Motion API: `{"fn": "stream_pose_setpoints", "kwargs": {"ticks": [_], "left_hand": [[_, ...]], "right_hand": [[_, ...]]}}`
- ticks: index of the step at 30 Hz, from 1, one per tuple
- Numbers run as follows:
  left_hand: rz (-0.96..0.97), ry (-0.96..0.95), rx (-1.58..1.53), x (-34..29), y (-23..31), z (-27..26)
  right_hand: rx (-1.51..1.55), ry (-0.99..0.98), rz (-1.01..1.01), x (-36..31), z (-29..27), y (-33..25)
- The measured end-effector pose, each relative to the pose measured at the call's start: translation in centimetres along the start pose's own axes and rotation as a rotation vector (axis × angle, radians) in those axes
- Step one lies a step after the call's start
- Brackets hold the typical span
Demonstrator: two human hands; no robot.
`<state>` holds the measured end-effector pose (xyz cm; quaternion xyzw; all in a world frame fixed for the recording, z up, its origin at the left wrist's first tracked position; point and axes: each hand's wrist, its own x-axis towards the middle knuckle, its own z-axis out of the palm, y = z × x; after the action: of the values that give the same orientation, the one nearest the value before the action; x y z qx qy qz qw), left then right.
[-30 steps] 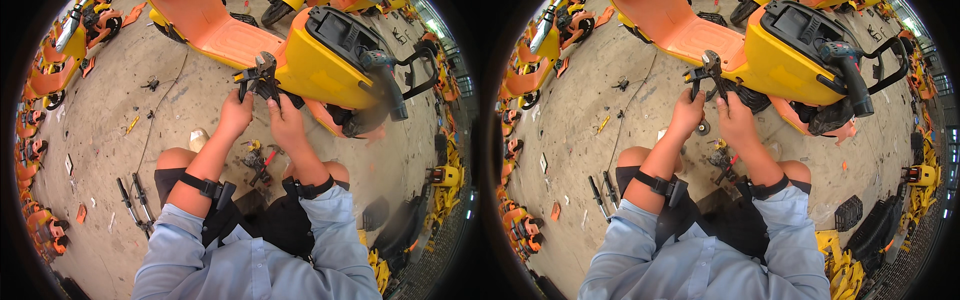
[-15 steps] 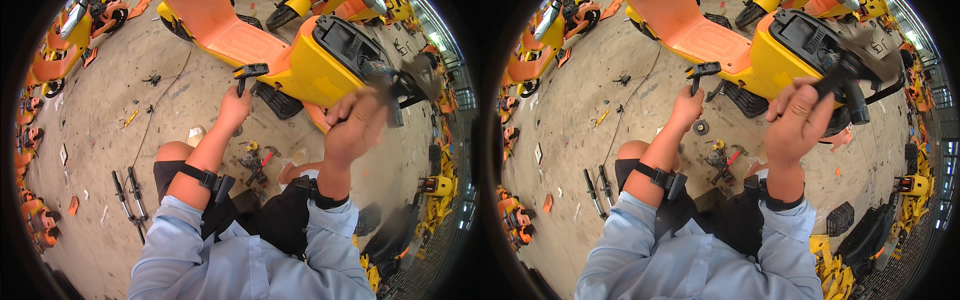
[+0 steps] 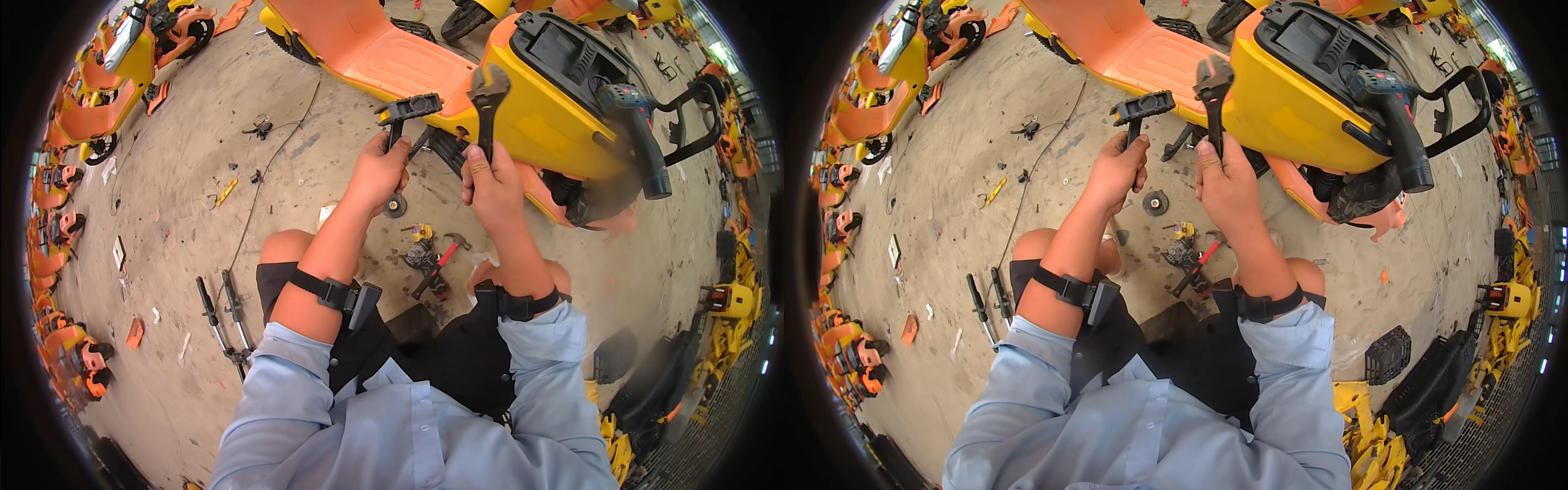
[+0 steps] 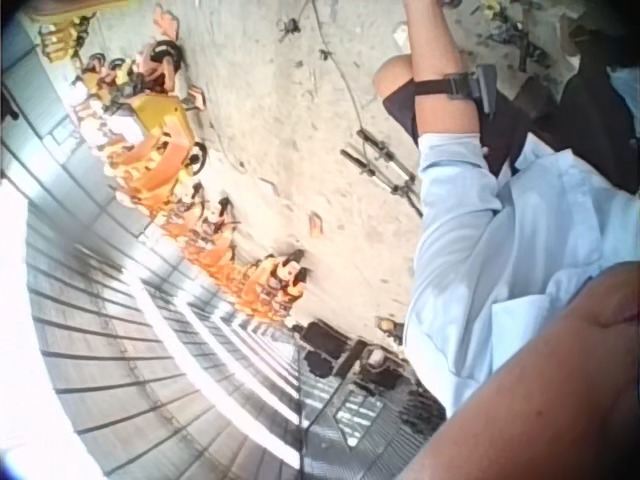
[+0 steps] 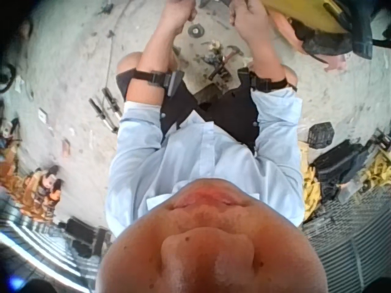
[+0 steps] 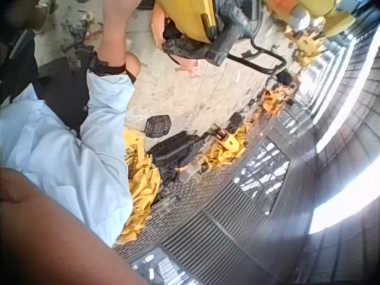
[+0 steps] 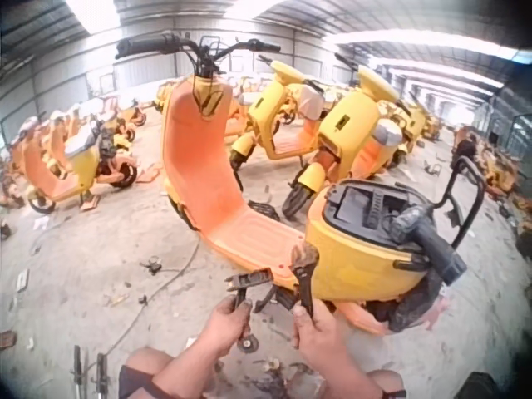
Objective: The person assembles a scooter pedal by using an adjustable wrench and pliers to tighten a bolt on the pedal arm. They hold the pedal component in their hands, positioning the bolt and using the tools to secure it before picking up a power drill to continue work on the main scooter body.
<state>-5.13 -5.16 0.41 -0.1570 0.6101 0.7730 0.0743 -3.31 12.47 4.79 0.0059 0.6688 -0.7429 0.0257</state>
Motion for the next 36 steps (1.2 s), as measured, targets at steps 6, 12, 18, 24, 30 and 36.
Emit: {"fn": "stream_pose_setpoints", "kwargs": {"ticks": [6,12,18,24,30,36], "left_hand": [[0.004,0.020,0.003,-0.1,-0.5,0.4],[0.018,0.072,0.115,0.2,-1.1,0.5],[-0.064,0.095,0.079,0.7,-0.6,0.4],[-0.067,0.060,0.060,0.5,-0.7,0.7],[-0.065,0.131,0.244,1.0,-0.8,-1.7],[-0.020,-0.060,-0.065,-0.9,1.6,-0.5]], "right_hand": [[-0.236,-0.089,-0.109,-0.7,-0.2,0.9],[-0.601,-0.089,-0.151,0.5,0.2,2.3],[-0.201,0.047,-0.107,-0.2,0.3,-2.3],[0.060,0.343,-0.686,-2.1,-0.2,-4.2],[-0.673,0.088,-0.317,0.4,1.4,2.8],[0.024,0.020,-0.213,-0.8,0.4,-1.4]]}}
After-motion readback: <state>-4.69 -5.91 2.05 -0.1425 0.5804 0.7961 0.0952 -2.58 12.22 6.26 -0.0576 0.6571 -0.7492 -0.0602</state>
